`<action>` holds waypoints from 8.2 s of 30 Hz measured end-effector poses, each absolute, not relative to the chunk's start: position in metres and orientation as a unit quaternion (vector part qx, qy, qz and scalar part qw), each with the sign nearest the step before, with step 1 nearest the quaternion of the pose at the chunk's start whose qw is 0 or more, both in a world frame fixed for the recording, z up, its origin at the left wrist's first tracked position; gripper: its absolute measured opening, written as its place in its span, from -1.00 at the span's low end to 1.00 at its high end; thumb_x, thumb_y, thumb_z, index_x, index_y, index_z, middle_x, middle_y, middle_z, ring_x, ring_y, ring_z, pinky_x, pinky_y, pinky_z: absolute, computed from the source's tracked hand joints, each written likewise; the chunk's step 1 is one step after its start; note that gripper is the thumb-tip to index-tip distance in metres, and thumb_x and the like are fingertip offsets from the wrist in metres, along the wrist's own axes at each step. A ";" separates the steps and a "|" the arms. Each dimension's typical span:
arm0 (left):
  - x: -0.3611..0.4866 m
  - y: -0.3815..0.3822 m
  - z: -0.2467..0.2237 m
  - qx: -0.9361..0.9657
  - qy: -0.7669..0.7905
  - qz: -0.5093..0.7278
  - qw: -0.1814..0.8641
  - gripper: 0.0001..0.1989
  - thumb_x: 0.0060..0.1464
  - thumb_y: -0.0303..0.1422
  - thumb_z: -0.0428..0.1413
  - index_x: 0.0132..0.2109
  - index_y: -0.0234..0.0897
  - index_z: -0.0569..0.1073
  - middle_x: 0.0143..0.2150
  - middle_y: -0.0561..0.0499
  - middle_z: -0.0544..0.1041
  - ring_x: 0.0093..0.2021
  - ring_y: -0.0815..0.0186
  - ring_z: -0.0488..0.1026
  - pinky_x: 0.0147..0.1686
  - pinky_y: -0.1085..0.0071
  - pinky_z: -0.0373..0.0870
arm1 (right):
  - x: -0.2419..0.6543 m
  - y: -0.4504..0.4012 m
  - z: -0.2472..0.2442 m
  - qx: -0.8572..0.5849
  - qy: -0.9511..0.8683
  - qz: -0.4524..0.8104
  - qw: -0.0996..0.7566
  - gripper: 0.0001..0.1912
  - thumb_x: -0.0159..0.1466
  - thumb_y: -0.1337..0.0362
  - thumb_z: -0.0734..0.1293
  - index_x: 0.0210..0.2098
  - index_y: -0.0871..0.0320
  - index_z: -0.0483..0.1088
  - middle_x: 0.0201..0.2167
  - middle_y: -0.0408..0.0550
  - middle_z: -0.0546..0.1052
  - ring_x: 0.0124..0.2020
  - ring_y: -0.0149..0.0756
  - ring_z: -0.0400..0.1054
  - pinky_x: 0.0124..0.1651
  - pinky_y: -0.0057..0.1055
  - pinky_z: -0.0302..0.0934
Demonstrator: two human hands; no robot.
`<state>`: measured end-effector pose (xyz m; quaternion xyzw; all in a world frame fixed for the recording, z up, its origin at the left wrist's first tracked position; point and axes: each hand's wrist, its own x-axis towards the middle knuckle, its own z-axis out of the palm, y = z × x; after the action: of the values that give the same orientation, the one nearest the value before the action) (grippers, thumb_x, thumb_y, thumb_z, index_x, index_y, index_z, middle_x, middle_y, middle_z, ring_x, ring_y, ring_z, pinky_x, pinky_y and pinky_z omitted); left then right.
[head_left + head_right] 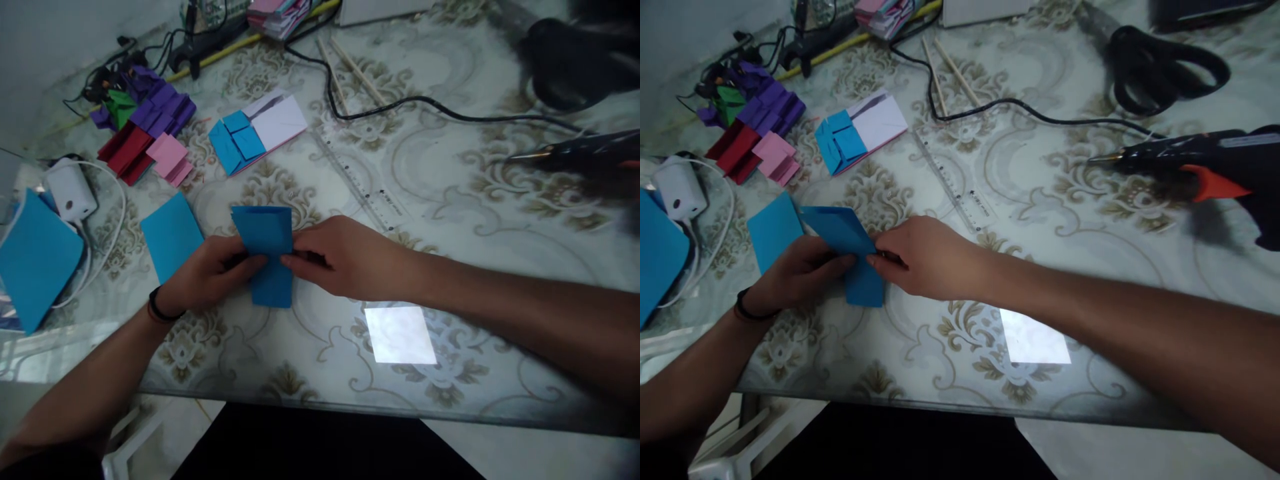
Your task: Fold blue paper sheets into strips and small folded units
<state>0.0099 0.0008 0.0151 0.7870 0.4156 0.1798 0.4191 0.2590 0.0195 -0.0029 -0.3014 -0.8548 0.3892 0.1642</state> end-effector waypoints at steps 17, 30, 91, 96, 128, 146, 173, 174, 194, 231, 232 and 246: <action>0.009 0.001 0.016 0.809 0.392 0.175 0.402 -0.72 0.40 -0.30 0.09 -0.29 -0.33 0.51 -0.48 0.11 0.44 -0.49 0.46 0.28 -0.50 0.56 0.24 | 0.258 0.021 -0.005 -0.292 -0.862 0.381 0.162 -0.64 0.46 0.19 0.22 -0.44 0.20 0.34 -0.52 -0.13 0.43 -0.49 -0.46 0.22 -0.36 -0.42 -0.11; 0.008 0.000 0.014 0.806 0.392 0.177 0.406 -0.69 0.41 -0.27 0.09 -0.30 -0.34 0.51 -0.50 0.12 0.42 -0.52 0.47 0.24 -0.52 0.54 0.20 | 0.258 0.021 -0.004 -0.285 -0.860 0.387 0.173 -0.63 0.47 0.20 0.21 -0.45 0.20 0.32 -0.53 -0.14 0.41 -0.50 -0.46 0.20 -0.36 -0.42 -0.11; 0.007 0.001 0.014 0.785 0.431 0.143 0.421 -0.67 0.40 -0.16 0.09 -0.18 -0.32 0.59 -0.41 0.05 0.56 -0.43 0.36 0.42 -0.43 0.48 0.37 | 0.257 0.020 -0.001 -0.303 -0.850 0.399 0.165 -0.63 0.44 0.21 0.23 -0.50 0.18 0.22 -0.57 -0.18 0.35 -0.52 -0.49 0.15 -0.35 -0.40 -0.14; 0.007 0.002 0.014 0.790 0.429 0.145 0.413 -0.67 0.39 -0.17 0.10 -0.25 -0.30 0.56 -0.43 0.06 0.53 -0.45 0.37 0.38 -0.44 0.47 0.34 | 0.258 0.020 -0.002 -0.300 -0.850 0.397 0.171 -0.62 0.44 0.21 0.23 -0.51 0.18 0.22 -0.57 -0.18 0.35 -0.52 -0.48 0.13 -0.35 -0.39 -0.13; 0.008 0.001 0.014 0.782 0.439 0.167 0.410 -0.66 0.38 -0.17 0.13 -0.30 -0.32 0.55 -0.52 0.09 0.42 -0.53 0.44 0.24 -0.56 0.52 0.19 | 0.259 0.020 -0.001 -0.298 -0.850 0.400 0.171 -0.62 0.43 0.22 0.24 -0.51 0.18 0.23 -0.56 -0.17 0.37 -0.52 -0.48 0.15 -0.34 -0.39 -0.12; 0.008 -0.002 0.016 0.672 0.443 0.260 0.533 -0.76 0.25 -0.19 0.27 -0.12 -0.29 0.65 -0.34 -0.01 0.59 -0.37 0.32 0.46 -0.40 0.47 0.42 | 0.260 0.020 -0.002 -0.297 -0.850 0.400 0.170 -0.68 0.43 0.22 0.23 -0.45 0.19 0.30 -0.52 -0.14 0.44 -0.50 -0.46 0.20 -0.35 -0.40 -0.11; 0.011 0.001 0.018 0.774 0.398 0.172 0.460 -0.64 0.38 -0.29 0.12 -0.41 -0.34 0.44 -0.58 0.11 0.42 -0.59 0.50 0.28 -0.62 0.62 0.17 | 0.258 0.020 -0.003 -0.296 -0.860 0.383 0.161 -0.63 0.46 0.19 0.21 -0.47 0.19 0.27 -0.55 -0.15 0.37 -0.51 -0.47 0.19 -0.35 -0.40 -0.12; 0.012 0.001 0.019 0.776 0.396 0.173 0.460 -0.63 0.38 -0.31 0.12 -0.43 -0.34 0.43 -0.59 0.12 0.41 -0.59 0.51 0.27 -0.62 0.62 0.15 | 0.258 0.020 -0.003 -0.295 -0.860 0.384 0.162 -0.63 0.46 0.19 0.21 -0.46 0.19 0.27 -0.54 -0.15 0.38 -0.50 -0.47 0.19 -0.35 -0.40 -0.12; 0.009 0.000 0.016 0.783 0.392 0.177 0.449 -0.70 0.39 -0.32 0.13 -0.35 -0.34 0.48 -0.54 0.12 0.47 -0.58 0.53 0.31 -0.60 0.62 0.15 | 0.258 0.021 -0.005 -0.292 -0.860 0.384 0.166 -0.64 0.47 0.19 0.21 -0.45 0.20 0.29 -0.53 -0.14 0.41 -0.49 -0.47 0.21 -0.35 -0.40 -0.12; 0.009 0.001 0.015 0.767 0.401 0.170 0.471 -0.67 0.39 -0.28 0.12 -0.36 -0.34 0.48 -0.56 0.10 0.44 -0.58 0.49 0.31 -0.62 0.61 0.19 | 0.258 0.021 -0.002 -0.299 -0.858 0.385 0.161 -0.62 0.46 0.21 0.23 -0.49 0.19 0.25 -0.57 -0.16 0.37 -0.53 -0.48 0.14 -0.35 -0.39 -0.15; 0.009 0.001 0.015 0.768 0.401 0.170 0.470 -0.66 0.39 -0.28 0.12 -0.37 -0.34 0.48 -0.58 0.11 0.42 -0.59 0.50 0.29 -0.63 0.61 0.16 | 0.258 0.021 -0.002 -0.297 -0.859 0.385 0.161 -0.62 0.46 0.20 0.22 -0.48 0.19 0.26 -0.56 -0.16 0.38 -0.52 -0.47 0.16 -0.35 -0.39 -0.14; 0.011 0.001 0.018 0.777 0.395 0.176 0.457 -0.61 0.39 -0.28 0.12 -0.44 -0.32 0.39 -0.62 0.14 0.32 -0.62 0.51 0.18 -0.65 0.57 0.07 | 0.258 0.021 -0.005 -0.293 -0.861 0.383 0.163 -0.64 0.46 0.19 0.21 -0.45 0.19 0.31 -0.52 -0.13 0.42 -0.49 -0.45 0.21 -0.35 -0.40 -0.11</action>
<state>0.0113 0.0009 0.0179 0.7772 0.3952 0.1761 0.4569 0.2580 0.0210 -0.0048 -0.2931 -0.8605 0.3835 0.1628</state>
